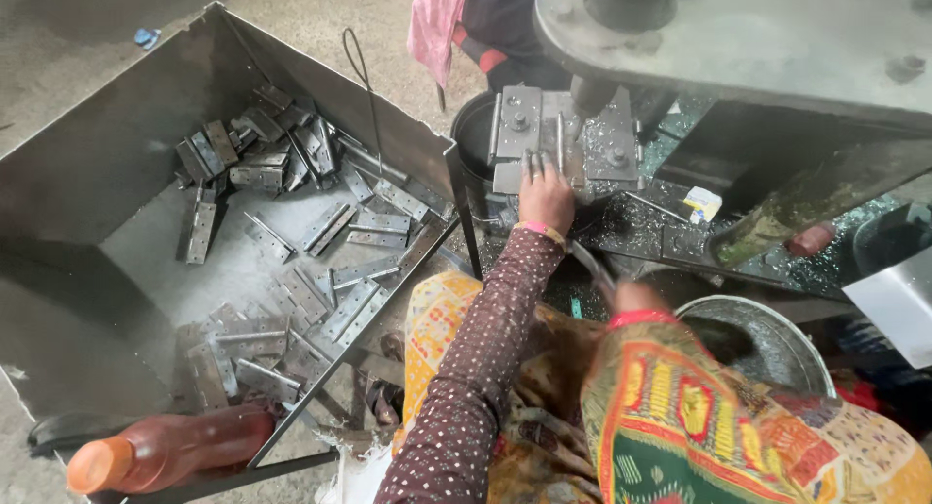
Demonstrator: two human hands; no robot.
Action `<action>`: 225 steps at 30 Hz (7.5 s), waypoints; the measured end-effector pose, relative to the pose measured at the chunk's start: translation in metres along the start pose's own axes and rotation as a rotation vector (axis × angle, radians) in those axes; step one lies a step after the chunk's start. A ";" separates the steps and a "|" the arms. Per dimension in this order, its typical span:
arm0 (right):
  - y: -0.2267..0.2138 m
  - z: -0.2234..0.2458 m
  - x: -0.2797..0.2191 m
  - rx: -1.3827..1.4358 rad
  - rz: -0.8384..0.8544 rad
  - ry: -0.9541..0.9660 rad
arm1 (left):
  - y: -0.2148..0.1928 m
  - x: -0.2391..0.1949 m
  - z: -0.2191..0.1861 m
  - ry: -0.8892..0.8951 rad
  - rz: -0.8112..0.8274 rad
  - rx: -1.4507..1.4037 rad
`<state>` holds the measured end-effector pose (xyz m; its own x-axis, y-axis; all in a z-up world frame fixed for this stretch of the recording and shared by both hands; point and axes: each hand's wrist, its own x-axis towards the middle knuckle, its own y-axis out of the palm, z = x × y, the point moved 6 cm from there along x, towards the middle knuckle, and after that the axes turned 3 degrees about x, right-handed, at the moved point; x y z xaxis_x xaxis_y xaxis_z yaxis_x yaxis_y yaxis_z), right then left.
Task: The person reaches into a metal bin to pick up metal brackets and places them one by one onto a press machine to punch holes, then returns each piece to the bin.
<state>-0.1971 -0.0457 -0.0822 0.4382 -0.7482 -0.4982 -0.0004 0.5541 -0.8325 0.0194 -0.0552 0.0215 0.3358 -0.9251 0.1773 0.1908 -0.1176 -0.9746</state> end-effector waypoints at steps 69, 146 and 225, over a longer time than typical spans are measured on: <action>-0.070 0.019 -0.048 0.281 -0.959 -0.269 | -0.024 -0.050 0.051 -0.123 -0.140 -0.081; 0.010 -0.018 -0.015 0.105 -0.166 -0.041 | 0.020 0.026 0.009 -0.024 0.031 -0.182; -0.046 -0.076 0.033 0.532 -0.342 -0.333 | 0.144 -0.333 0.437 -0.789 0.247 -0.556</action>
<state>-0.2510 -0.1235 -0.0789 0.5866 -0.8077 -0.0596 0.5876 0.4751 -0.6550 0.3380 0.3933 -0.1184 0.8631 -0.4655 -0.1959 -0.3592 -0.2931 -0.8861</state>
